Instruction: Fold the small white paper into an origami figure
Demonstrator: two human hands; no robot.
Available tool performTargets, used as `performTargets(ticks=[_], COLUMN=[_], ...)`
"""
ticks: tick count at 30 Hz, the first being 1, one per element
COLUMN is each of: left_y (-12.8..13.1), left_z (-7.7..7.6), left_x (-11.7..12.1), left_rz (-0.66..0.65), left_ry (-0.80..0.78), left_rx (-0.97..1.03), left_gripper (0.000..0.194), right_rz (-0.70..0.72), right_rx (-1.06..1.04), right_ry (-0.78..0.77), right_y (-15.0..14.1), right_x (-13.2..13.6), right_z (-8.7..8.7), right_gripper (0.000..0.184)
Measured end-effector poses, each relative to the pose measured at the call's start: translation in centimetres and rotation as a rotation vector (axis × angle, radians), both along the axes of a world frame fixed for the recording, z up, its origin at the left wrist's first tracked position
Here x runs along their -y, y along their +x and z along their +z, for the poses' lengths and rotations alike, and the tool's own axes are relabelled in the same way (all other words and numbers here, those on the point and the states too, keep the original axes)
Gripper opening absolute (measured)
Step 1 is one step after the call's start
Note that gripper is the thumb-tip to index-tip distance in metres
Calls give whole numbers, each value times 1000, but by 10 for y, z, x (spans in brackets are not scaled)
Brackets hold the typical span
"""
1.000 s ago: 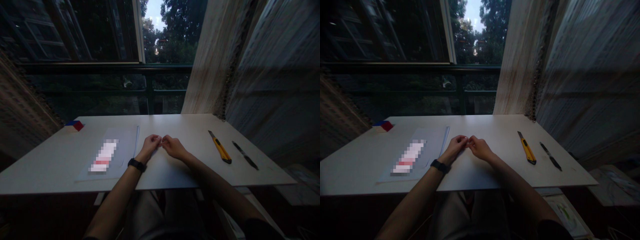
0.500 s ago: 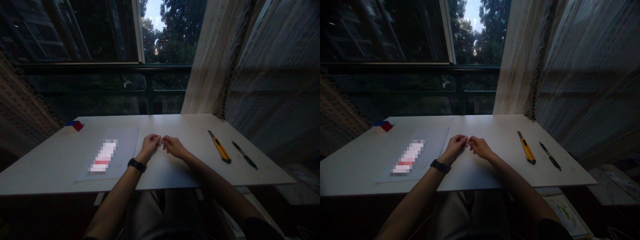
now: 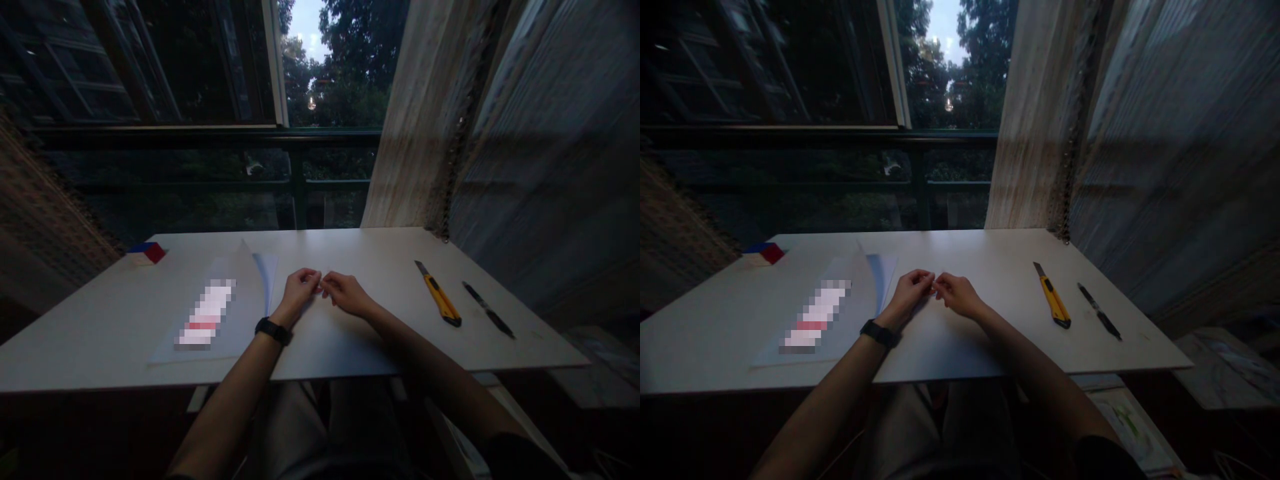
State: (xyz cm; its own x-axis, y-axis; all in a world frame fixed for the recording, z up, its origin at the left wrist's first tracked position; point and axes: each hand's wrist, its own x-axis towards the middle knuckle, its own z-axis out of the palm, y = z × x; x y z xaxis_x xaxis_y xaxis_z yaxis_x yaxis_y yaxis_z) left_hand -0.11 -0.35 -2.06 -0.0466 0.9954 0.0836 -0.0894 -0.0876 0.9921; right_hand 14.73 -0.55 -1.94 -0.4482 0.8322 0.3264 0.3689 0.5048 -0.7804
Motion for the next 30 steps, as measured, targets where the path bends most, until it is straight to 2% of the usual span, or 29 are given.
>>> performTargets(ticks=[5, 12, 16, 22, 25, 30], left_y=[-1, -3, 1, 5, 6, 7], left_z=[2, 5, 6, 5, 4, 1], left_x=[2, 3, 6, 7, 5, 3], left_rz=[-20, 22, -61, -99, -91, -60], left_ry=[-20, 20, -74, -106, -100, -74], left_rx=[5, -74, 53, 187, 150, -41], left_gripper=[30, 25, 27, 28, 29, 32], right_rz=[-23, -106, -172, -284, -293, -293], right_rx=[75, -27, -16, 67, 73, 76], right_ry=[56, 2, 63, 214, 229, 236], right_y=[-1, -4, -6, -10, -12, -13], right_x=[2, 2, 4, 1, 0, 0], right_z=[3, 0, -2, -7, -10, -12], right_gripper=[18, 18, 18, 15, 15, 15])
